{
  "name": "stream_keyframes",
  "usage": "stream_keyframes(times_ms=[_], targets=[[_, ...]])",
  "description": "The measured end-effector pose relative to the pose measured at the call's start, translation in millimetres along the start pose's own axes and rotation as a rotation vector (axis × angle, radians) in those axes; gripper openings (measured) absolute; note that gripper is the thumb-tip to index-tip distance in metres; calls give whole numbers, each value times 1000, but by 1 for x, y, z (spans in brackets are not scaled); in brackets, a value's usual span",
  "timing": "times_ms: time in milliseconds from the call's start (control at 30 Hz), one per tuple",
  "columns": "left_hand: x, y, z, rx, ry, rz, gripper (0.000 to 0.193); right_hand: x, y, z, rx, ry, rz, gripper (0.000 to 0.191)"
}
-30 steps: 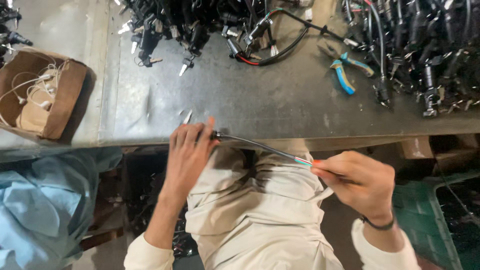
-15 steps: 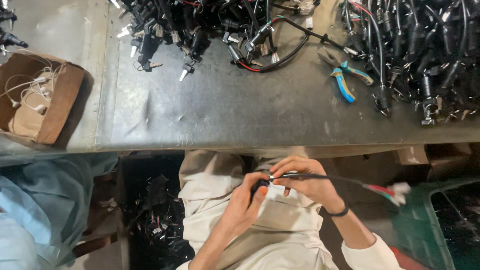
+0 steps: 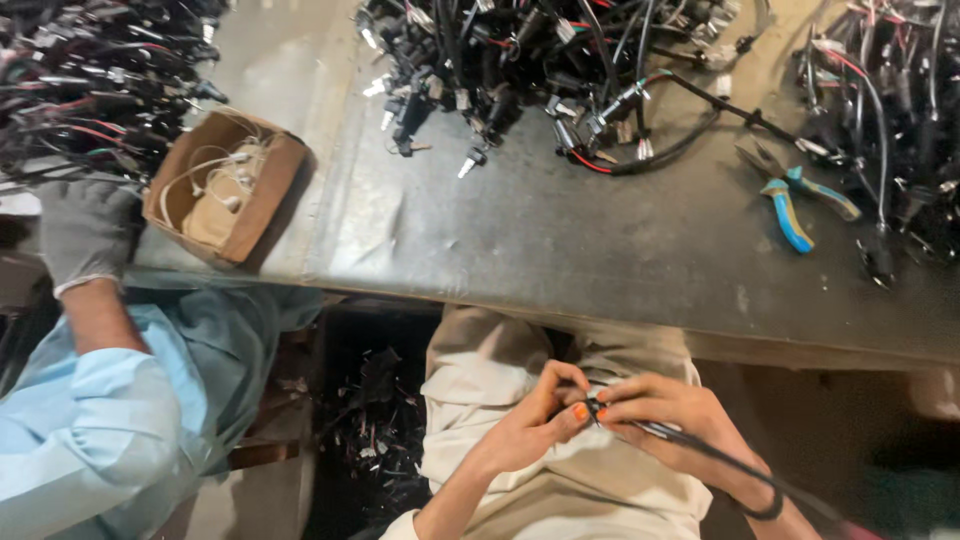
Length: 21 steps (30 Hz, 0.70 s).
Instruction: The person repeatedly strips the outer insulation from black wires using pliers, then places the processed wires on a pile on the table. The person handles multiple wires one at a time, stripping the sheath to expose inner conductors.
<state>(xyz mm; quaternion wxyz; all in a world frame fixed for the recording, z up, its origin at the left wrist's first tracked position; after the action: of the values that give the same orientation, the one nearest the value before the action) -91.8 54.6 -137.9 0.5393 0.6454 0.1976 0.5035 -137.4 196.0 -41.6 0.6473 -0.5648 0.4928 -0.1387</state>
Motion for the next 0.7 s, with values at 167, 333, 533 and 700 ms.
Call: stream_keyframes(times_ms=[167, 333, 533, 700], targets=[[5, 26, 0, 110, -61, -151, 24, -2, -24, -2, -135, -23, 97, 23], [2, 51, 5, 50, -26, -526, 29, 5, -14, 0, -57, -78, 109, 22], [1, 56, 5, 47, -59, -524, 29, 14, 4, 12, -260, -38, 43, 22], [10, 22, -3, 69, 61, -272, 27, 23, 57, 14, -164, 69, -530, 14]])
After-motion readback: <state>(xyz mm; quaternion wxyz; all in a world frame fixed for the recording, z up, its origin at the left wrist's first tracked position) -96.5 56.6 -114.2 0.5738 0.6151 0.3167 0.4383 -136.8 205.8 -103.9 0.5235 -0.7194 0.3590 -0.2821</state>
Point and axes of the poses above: each hand's wrist, its own z-axis away from the middle knuckle, its own x-axis out of the palm, y = z × x, the point moved 8 cm from there along -z, towards the middle knuckle, and after that the axes turned 1 degree about x, right-handed, at the moved point
